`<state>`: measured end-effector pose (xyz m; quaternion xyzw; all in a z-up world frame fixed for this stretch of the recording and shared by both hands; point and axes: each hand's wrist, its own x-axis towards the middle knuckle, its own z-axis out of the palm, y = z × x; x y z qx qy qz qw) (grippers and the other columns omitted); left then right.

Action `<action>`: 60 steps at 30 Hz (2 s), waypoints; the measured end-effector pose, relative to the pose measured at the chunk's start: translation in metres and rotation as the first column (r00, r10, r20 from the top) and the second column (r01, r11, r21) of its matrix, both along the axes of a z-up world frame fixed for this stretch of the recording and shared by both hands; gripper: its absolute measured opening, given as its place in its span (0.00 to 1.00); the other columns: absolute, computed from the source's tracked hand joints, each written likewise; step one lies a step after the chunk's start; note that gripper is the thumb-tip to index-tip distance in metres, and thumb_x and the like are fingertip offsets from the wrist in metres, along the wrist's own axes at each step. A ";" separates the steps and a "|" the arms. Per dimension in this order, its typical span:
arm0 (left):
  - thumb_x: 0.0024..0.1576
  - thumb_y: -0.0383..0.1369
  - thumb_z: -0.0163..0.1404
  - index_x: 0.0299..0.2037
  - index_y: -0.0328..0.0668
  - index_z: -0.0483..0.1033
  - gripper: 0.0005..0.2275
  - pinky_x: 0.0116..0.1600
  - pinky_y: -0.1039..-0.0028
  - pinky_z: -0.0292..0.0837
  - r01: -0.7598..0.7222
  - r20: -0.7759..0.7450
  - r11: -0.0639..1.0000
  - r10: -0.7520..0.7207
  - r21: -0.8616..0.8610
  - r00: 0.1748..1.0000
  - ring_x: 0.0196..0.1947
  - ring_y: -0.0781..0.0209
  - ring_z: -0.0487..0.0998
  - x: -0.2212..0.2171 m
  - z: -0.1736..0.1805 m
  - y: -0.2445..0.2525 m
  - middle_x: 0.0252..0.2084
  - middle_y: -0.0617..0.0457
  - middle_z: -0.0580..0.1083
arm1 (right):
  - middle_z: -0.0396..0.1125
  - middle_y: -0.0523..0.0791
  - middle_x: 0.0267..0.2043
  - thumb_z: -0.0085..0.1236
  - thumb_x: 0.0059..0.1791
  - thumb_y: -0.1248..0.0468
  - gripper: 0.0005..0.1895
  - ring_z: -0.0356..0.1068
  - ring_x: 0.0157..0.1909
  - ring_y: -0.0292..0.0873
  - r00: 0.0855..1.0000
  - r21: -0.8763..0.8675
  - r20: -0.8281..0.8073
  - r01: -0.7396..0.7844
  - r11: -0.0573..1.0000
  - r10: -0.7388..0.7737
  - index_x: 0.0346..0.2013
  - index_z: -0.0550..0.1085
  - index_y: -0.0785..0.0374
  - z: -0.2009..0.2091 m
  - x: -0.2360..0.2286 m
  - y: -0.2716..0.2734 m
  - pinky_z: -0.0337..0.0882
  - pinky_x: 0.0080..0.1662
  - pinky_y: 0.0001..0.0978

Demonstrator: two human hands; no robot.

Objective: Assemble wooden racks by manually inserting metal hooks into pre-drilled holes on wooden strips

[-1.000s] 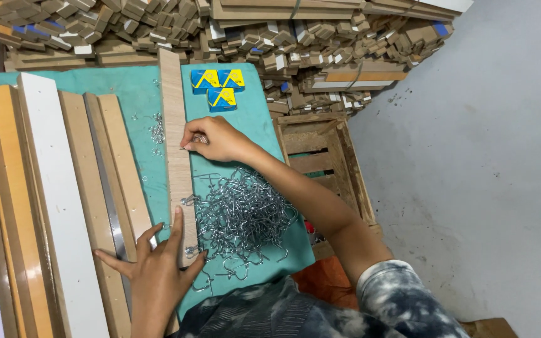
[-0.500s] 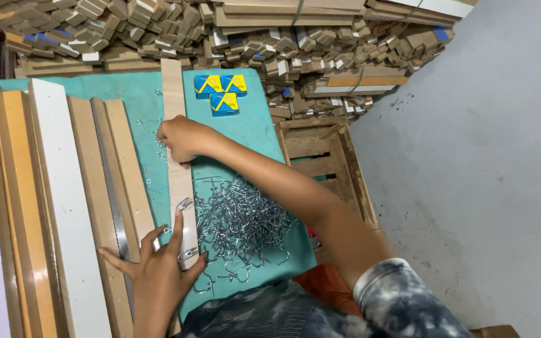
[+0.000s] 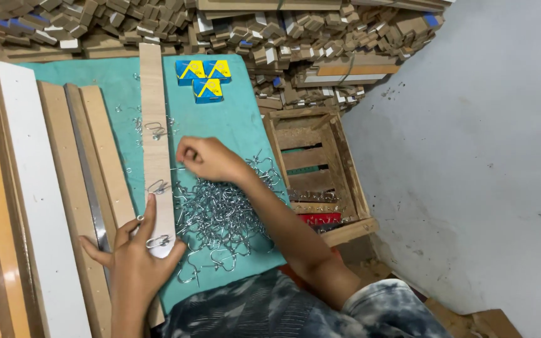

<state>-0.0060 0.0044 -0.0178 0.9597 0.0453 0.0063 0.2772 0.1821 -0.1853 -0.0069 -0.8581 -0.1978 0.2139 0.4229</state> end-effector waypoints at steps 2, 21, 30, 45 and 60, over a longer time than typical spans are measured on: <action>0.43 0.53 0.57 0.78 0.73 0.58 0.45 0.74 0.33 0.17 0.005 0.010 0.999 -0.005 -0.032 1.000 0.63 0.57 0.72 0.002 0.005 0.000 0.45 0.41 0.78 | 0.70 0.46 0.45 0.57 0.50 0.63 0.12 0.75 0.41 0.41 0.990 -0.056 0.066 -0.119 0.991 0.122 0.48 0.72 0.55 -0.018 -0.014 -0.001 0.75 0.43 0.32; 0.45 0.56 0.53 0.75 0.72 0.59 0.41 0.73 0.29 0.26 0.066 0.044 0.993 -0.070 0.101 0.997 0.61 0.58 0.73 -0.001 0.000 0.002 0.44 0.43 0.78 | 0.71 0.51 0.32 0.47 0.51 0.77 0.11 0.80 0.30 0.47 0.980 0.472 0.033 0.159 0.867 -0.198 0.40 0.60 0.59 0.053 0.034 -0.027 0.77 0.31 0.27; 0.44 0.56 0.53 0.75 0.72 0.56 0.42 0.74 0.30 0.29 0.073 0.061 0.988 -0.082 0.136 0.995 0.59 0.61 0.74 -0.003 0.000 0.001 0.43 0.46 0.79 | 0.78 0.40 0.32 0.64 0.47 0.67 0.01 0.79 0.34 0.36 0.894 0.070 0.445 0.027 0.997 -0.055 0.30 0.80 0.58 -0.003 0.147 0.007 0.73 0.39 0.27; 0.43 0.53 0.55 0.74 0.68 0.59 0.42 0.75 0.31 0.26 0.081 0.127 0.994 -0.090 0.073 0.988 0.56 0.59 0.76 -0.001 -0.001 0.002 0.44 0.43 0.78 | 0.77 0.40 0.23 0.61 0.50 0.65 0.04 0.81 0.28 0.33 0.950 0.058 0.303 0.065 0.996 -0.080 0.30 0.78 0.58 0.002 0.150 0.011 0.73 0.34 0.20; 0.42 0.53 0.55 0.74 0.68 0.59 0.43 0.75 0.31 0.30 0.077 0.155 0.992 -0.092 0.103 0.984 0.55 0.59 0.77 -0.002 -0.004 0.003 0.40 0.43 0.79 | 0.76 0.43 0.26 0.57 0.50 0.70 0.11 0.81 0.25 0.39 0.970 -0.083 0.201 0.156 0.984 -0.137 0.22 0.76 0.60 0.025 0.153 0.030 0.72 0.31 0.25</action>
